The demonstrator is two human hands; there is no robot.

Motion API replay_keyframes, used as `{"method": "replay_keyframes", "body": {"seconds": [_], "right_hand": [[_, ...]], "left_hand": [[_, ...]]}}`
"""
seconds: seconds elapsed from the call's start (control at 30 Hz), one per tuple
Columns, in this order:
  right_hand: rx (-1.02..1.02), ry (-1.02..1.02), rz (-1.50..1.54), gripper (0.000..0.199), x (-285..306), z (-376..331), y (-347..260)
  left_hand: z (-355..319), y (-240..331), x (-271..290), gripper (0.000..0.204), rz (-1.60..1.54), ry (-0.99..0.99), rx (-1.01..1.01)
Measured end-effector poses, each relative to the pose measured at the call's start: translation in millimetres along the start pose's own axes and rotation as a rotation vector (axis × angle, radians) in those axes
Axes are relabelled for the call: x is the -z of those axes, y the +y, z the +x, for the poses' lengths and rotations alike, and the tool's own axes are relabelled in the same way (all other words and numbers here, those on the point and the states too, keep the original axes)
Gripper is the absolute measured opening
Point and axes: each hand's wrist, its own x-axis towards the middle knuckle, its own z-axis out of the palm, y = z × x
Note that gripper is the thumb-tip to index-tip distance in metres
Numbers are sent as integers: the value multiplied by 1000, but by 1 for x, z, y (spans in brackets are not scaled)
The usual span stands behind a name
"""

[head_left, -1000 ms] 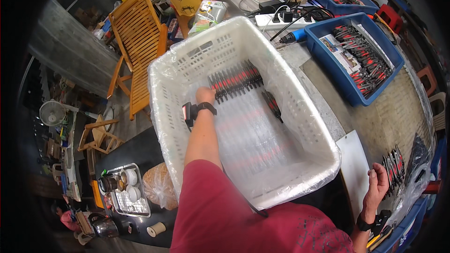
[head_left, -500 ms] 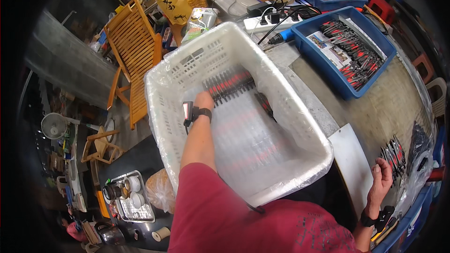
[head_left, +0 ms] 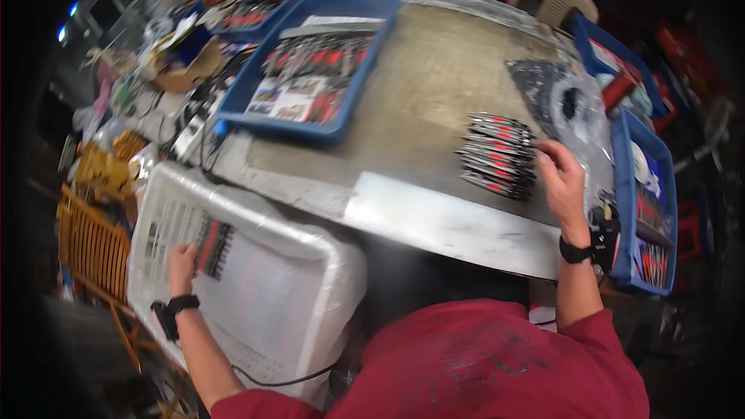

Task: The person repeatedly picks up small screwdrivers from a table and places them into a white basket lined with plastic. The person handles the screwdrivers one at a time, moving them from a pile on the table into the basket.

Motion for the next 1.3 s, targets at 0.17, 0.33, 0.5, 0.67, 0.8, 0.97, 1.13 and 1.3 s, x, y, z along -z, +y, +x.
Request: {"method": "replay_keyframes", "body": {"seconds": [0.17, 0.33, 0.5, 0.67, 0.8, 0.97, 1.13, 1.3], "right_hand": [[289, 38, -321, 13, 16, 10, 19], [312, -126, -481, 14, 20, 11, 31], [328, -221, -617, 16, 17, 4, 41], [340, -209, -671, 14, 14, 2, 52], [455, -169, -561, 10, 17, 5, 53], [534, -40, -370, 8, 14, 0, 21], [663, -2, -194, 8, -29, -22, -34], [766, -34, -56, 14, -78, -47, -79]], "left_hand": [[-45, 74, 2, 25, -215, -88, -127], [-92, 131, -10, 19, -320, -191, -284], [-119, 171, -23, 21, -342, -296, -411], [-137, 194, -34, 19, -351, -336, -397], [-148, 206, -39, 16, -379, -410, -397], [-165, 224, -60, 16, -400, -432, -456], [-186, 247, -100, 25, -555, -654, -417], [-202, 258, -134, 30, -714, -820, -178]]}}
